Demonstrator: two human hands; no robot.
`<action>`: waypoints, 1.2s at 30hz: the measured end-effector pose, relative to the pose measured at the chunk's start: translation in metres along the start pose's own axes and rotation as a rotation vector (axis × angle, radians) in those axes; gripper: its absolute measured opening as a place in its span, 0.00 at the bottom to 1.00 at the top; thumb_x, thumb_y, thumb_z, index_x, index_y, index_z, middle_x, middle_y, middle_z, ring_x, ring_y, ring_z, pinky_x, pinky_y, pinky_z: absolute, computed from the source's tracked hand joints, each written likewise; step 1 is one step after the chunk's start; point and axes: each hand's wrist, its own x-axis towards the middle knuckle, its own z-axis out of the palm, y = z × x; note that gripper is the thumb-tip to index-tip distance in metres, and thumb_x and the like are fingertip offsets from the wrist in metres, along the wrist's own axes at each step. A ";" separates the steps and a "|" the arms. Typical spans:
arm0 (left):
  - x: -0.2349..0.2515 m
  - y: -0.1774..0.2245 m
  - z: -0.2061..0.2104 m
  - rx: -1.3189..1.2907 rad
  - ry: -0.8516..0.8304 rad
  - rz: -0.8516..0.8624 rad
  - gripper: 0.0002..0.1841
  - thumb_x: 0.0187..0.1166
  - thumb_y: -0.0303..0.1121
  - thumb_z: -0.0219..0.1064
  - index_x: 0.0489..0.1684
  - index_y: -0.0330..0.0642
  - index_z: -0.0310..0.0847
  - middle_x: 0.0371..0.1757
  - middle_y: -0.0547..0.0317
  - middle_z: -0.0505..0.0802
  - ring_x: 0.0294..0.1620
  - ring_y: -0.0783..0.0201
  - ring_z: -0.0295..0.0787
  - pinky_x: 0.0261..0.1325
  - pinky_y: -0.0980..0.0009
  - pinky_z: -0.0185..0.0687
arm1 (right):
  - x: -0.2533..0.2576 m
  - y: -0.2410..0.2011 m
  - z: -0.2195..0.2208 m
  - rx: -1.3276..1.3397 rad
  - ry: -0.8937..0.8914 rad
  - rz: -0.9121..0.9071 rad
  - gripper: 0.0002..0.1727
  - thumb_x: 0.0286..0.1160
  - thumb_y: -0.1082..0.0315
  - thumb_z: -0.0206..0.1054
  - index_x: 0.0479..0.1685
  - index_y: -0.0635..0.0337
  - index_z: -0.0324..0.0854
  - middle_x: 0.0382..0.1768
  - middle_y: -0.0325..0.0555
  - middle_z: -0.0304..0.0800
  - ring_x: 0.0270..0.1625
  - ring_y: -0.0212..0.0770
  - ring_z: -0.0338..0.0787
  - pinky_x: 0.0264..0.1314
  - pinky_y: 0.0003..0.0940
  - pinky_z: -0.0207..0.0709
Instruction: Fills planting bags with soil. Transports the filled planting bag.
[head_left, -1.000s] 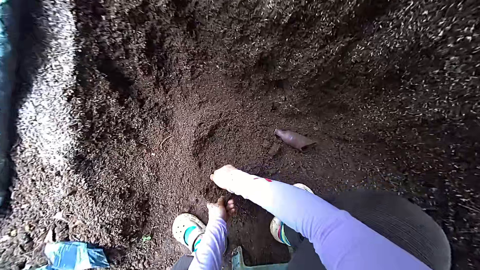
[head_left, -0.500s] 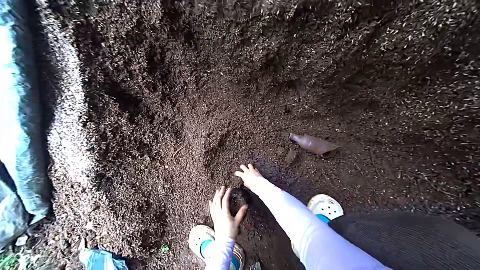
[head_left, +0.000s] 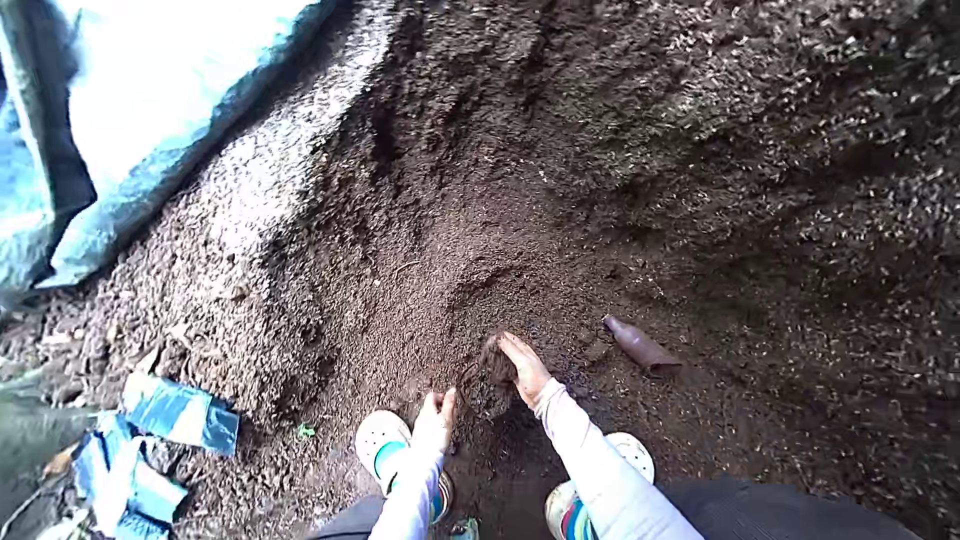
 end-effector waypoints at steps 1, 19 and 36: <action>-0.002 0.000 0.002 0.013 -0.097 -0.051 0.29 0.93 0.53 0.52 0.67 0.30 0.78 0.54 0.38 0.92 0.54 0.47 0.91 0.63 0.48 0.82 | -0.004 0.002 0.009 -0.059 0.028 -0.040 0.23 0.95 0.65 0.47 0.75 0.75 0.73 0.71 0.61 0.82 0.71 0.40 0.82 0.78 0.35 0.72; -0.014 0.014 0.012 0.372 -0.251 -0.056 0.24 0.96 0.45 0.43 0.69 0.38 0.79 0.63 0.37 0.90 0.68 0.41 0.87 0.69 0.37 0.77 | 0.034 0.030 0.045 -1.394 0.229 -0.810 0.21 0.86 0.57 0.59 0.71 0.48 0.86 0.76 0.55 0.83 0.83 0.68 0.74 0.85 0.82 0.47; -0.004 0.036 0.034 0.381 -0.171 -0.015 0.28 0.96 0.45 0.42 0.70 0.29 0.77 0.72 0.32 0.85 0.77 0.41 0.80 0.78 0.42 0.73 | -0.016 -0.081 -0.091 -1.602 -0.091 -0.508 0.26 0.93 0.55 0.48 0.63 0.64 0.87 0.68 0.58 0.88 0.77 0.59 0.82 0.91 0.65 0.49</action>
